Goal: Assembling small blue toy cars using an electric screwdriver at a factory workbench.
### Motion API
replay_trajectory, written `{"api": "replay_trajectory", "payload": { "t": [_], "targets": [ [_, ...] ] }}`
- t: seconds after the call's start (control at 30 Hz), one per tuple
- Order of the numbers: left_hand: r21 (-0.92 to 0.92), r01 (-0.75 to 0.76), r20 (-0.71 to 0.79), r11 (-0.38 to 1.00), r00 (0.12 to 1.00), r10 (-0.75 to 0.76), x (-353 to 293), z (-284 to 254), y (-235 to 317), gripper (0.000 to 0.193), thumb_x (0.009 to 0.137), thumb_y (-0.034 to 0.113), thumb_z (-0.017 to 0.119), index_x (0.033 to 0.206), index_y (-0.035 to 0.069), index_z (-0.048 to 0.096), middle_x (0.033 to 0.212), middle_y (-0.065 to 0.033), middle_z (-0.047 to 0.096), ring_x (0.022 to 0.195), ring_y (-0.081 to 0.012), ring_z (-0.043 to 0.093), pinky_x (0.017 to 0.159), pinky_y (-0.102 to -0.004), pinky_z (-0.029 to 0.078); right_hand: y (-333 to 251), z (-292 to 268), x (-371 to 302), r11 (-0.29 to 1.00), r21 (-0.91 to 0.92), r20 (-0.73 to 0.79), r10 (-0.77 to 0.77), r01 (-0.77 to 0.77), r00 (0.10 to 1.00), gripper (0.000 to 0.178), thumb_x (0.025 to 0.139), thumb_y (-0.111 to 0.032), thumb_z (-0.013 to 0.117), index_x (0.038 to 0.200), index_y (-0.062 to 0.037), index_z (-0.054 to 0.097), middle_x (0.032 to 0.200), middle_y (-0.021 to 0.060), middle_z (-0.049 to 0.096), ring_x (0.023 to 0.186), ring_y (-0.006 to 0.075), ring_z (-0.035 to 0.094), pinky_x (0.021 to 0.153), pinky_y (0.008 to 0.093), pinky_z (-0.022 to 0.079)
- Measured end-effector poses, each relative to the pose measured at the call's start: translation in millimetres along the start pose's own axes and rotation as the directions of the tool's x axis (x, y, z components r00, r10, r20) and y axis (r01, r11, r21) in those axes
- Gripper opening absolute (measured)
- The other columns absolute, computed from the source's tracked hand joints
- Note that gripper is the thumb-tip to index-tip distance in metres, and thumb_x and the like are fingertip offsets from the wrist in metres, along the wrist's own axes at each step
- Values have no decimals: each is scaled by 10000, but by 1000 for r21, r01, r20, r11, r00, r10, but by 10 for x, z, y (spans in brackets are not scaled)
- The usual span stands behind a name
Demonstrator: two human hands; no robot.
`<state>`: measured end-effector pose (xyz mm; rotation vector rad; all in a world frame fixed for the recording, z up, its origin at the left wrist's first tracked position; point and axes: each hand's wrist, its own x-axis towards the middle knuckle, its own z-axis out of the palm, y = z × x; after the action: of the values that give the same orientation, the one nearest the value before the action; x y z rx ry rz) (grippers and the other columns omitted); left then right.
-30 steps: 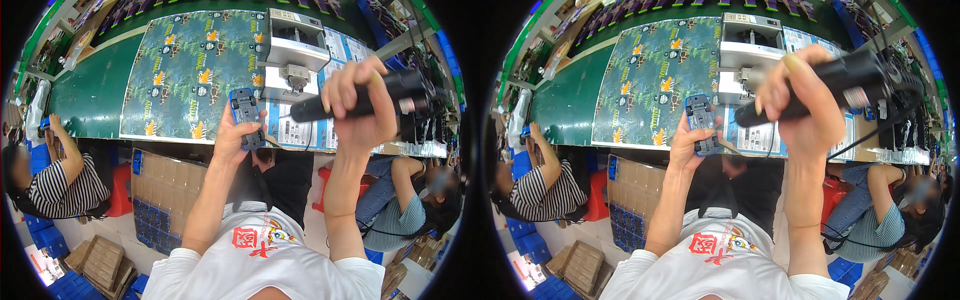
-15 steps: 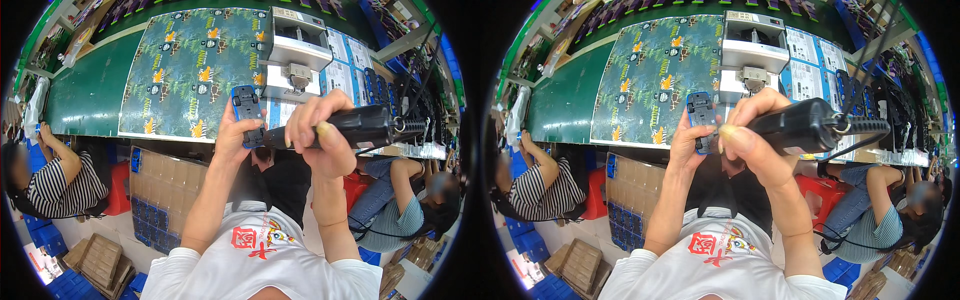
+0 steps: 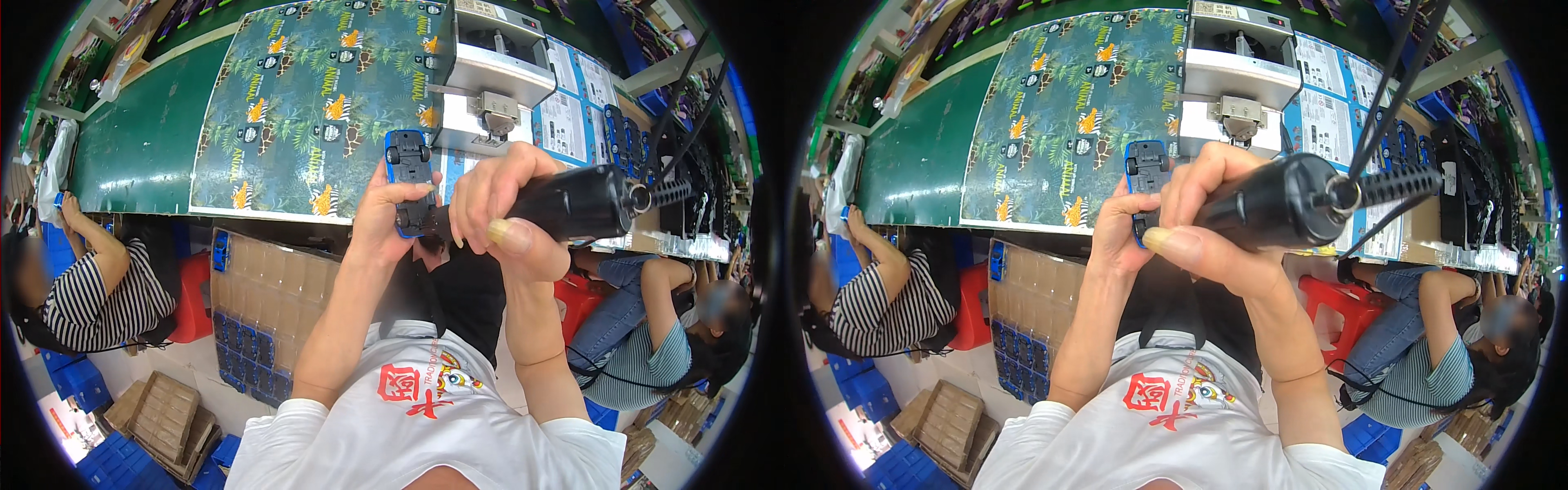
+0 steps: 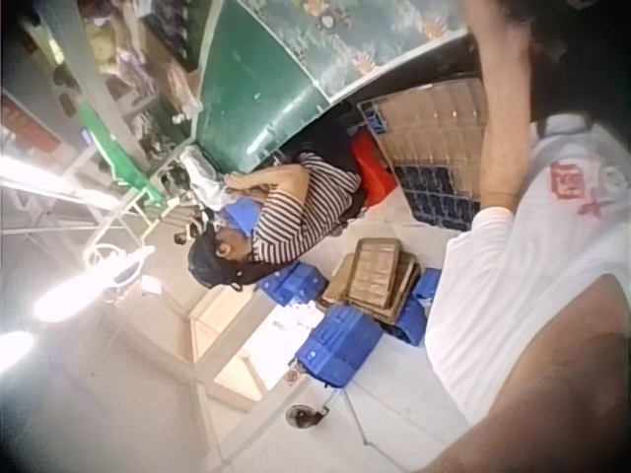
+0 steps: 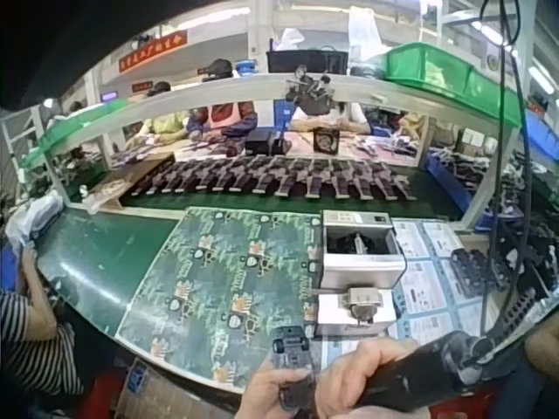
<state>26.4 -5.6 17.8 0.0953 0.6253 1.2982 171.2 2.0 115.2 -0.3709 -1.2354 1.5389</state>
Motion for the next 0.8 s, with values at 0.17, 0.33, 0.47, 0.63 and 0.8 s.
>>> {"api": "replay_trajectory", "payload": {
  "t": [0.17,0.33,0.47,0.63,0.8],
  "targets": [
    [16,37,24,999,999,-38,8,-35,26,553,760,-116,576,1277,57,481,1085,-170,602,944,-273,638,721,-415,570,29,38,5,998,-14,22,-64,64,998,237,752,-128,689,825,-38,482,624,78,528,476,153,498,494,303,470],
    [3,28,32,1000,999,-29,24,-80,28,501,775,-100,606,1248,39,515,1119,-129,610,982,-259,642,734,-415,580,10,17,17,999,-12,30,-34,35,999,241,753,-126,695,824,-41,481,625,80,531,483,154,504,498,297,472],
    [-27,47,66,999,997,-45,45,-94,19,376,859,22,602,1229,45,541,1113,-118,622,958,-248,654,724,-410,589,1,-9,15,995,-87,58,-38,43,998,254,755,-138,709,826,-34,488,628,85,535,485,157,507,505,305,478],
    [-100,81,82,992,994,-73,35,-74,59,500,1019,511,396,1181,72,573,1028,-139,654,847,-258,673,674,-398,583,-146,60,-21,986,-45,114,-152,158,982,240,781,-148,706,862,-41,507,660,69,557,520,163,542,542,324,499],
    [-125,74,225,989,973,-44,37,-189,98,550,993,542,429,1237,67,565,1050,-123,656,859,-256,668,699,-405,579,-459,-147,-73,945,-28,88,-323,326,942,299,866,-318,681,926,-80,510,668,15,563,526,115,539,555,280,496]
  ]
}}
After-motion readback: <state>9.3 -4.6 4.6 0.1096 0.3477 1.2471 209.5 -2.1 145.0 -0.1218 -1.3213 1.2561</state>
